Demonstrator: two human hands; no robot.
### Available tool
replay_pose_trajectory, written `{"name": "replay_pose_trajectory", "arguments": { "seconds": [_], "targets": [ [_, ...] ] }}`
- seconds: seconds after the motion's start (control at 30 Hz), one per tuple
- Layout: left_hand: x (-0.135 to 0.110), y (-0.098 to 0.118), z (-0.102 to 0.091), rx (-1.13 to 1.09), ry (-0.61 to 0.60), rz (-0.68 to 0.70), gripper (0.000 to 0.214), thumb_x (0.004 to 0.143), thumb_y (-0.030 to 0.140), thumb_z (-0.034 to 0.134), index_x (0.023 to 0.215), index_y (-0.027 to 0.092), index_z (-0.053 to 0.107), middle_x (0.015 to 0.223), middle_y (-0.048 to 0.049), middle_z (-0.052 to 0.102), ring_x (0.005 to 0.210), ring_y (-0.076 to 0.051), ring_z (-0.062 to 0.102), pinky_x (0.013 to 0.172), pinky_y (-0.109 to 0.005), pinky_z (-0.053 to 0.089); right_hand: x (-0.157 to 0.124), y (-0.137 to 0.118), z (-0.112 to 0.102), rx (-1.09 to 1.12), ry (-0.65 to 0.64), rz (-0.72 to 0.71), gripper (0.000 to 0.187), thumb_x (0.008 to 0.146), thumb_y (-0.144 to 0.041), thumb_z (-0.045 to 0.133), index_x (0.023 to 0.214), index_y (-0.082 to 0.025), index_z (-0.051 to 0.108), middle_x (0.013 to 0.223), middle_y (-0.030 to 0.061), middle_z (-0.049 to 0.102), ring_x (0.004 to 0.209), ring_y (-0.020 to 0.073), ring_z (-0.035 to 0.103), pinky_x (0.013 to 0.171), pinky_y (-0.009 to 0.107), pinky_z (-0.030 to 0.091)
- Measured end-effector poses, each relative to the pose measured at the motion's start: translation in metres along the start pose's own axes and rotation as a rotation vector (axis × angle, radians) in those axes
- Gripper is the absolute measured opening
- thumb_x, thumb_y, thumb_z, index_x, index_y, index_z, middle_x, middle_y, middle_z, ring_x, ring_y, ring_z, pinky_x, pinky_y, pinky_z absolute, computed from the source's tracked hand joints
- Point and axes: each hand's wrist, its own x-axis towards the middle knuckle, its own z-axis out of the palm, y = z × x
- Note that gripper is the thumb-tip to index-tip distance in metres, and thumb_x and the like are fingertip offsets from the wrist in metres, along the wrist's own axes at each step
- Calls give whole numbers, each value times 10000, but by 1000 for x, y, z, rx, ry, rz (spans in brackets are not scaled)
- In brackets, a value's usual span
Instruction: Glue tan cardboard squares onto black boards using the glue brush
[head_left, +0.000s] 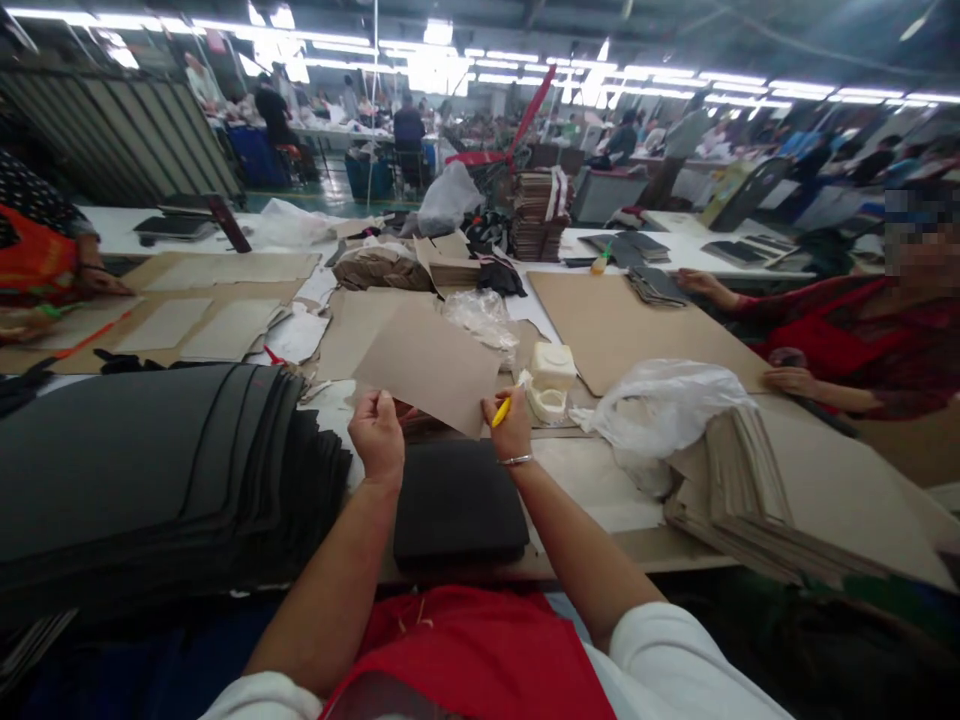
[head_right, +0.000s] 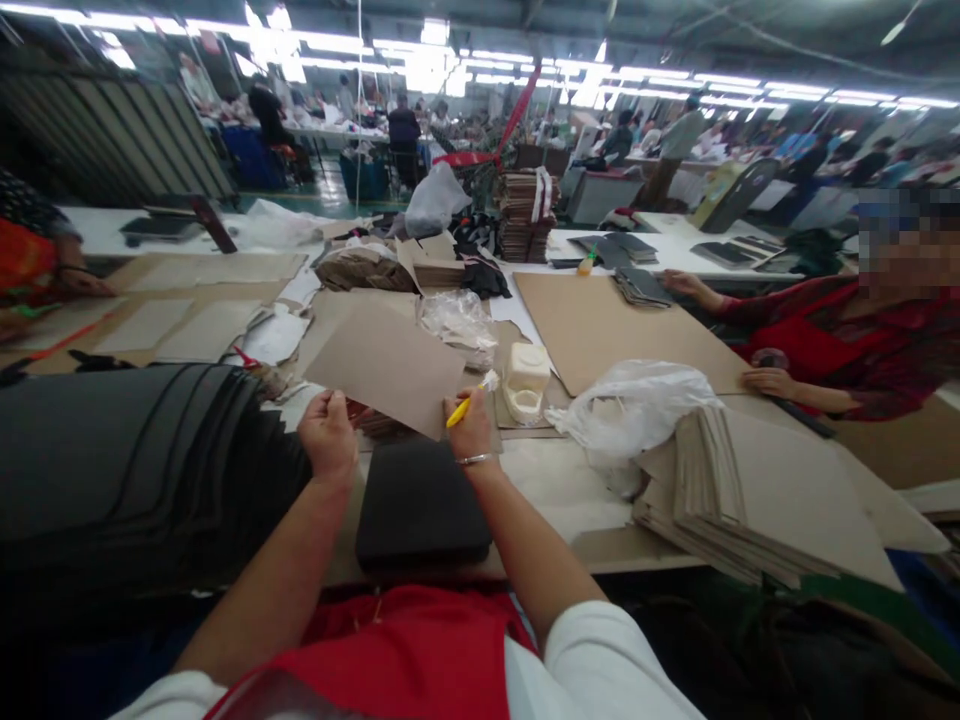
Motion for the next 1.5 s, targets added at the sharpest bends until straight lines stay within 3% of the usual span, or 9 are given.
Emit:
{"name": "replay_pose_trajectory", "arguments": {
  "seconds": [0.1, 0.2, 0.4, 0.53, 0.63, 0.73, 1.17, 1.5],
  "targets": [
    [-13, -9, -14, -100, -66, -131, 258, 710, 313, 568, 902, 188, 450, 740, 44, 575, 609, -105, 635, 571, -265, 562, -13, 8, -18, -4, 111, -5, 235, 799, -378, 511, 925, -203, 418, 764, 32, 611, 687, 164, 592, 682, 296, 464],
    [-28, -18, -39, -46, -150, -247, 404, 653, 289, 638, 990, 199, 434, 776, 35, 595, 614, -127, 656, 540, -251, 551, -30, 23, -36, -48, 67, -28, 237, 806, -400, 494, 918, -204, 422, 760, 31, 616, 666, 161, 595, 640, 282, 456],
    [-64, -49, -101, 383, -317, -433, 365, 737, 512, 547, 781, 149, 553, 604, 23, 566, 496, -112, 589, 435, -213, 488, -79, 68, -57, -245, -81, -8, 224, 808, -438, 477, 863, -221, 454, 758, 36, 628, 640, 170, 604, 590, 274, 439],
    [-79, -71, -124, 632, -454, -493, 388, 738, 536, 536, 672, 155, 570, 485, 45, 502, 380, -77, 445, 357, -176, 344, -98, 94, -51, -298, -168, 8, 230, 824, -459, 444, 849, -232, 466, 759, 35, 626, 618, 174, 603, 572, 281, 439],
    [-80, -83, -131, 734, -490, -461, 397, 750, 529, 518, 590, 167, 548, 429, 54, 445, 392, -80, 416, 394, -185, 310, -101, 108, -41, -315, -212, -5, 238, 825, -472, 431, 836, -237, 466, 751, 37, 622, 610, 184, 602, 567, 296, 443],
    [-77, -89, -133, 768, -494, -427, 388, 744, 511, 518, 558, 171, 540, 465, 42, 480, 454, -92, 442, 449, -194, 326, -98, 115, -32, -326, -240, -10, 238, 827, -470, 431, 840, -235, 466, 738, 33, 617, 600, 185, 601, 560, 295, 445],
    [-70, -100, -131, 789, -471, -549, 366, 726, 491, 514, 531, 182, 496, 431, 54, 438, 418, -91, 388, 433, -199, 287, -92, 120, -20, -403, -293, -3, 231, 838, -447, 423, 873, -224, 475, 752, 49, 616, 596, 195, 602, 546, 302, 445],
    [-74, -112, -140, 814, -508, -652, 419, 706, 578, 525, 565, 185, 497, 409, 70, 397, 367, -76, 348, 374, -182, 252, -92, 115, -22, -473, -351, -3, 94, 833, -264, 501, 894, -194, 491, 730, 29, 615, 634, 158, 597, 590, 254, 448]
  ]
}}
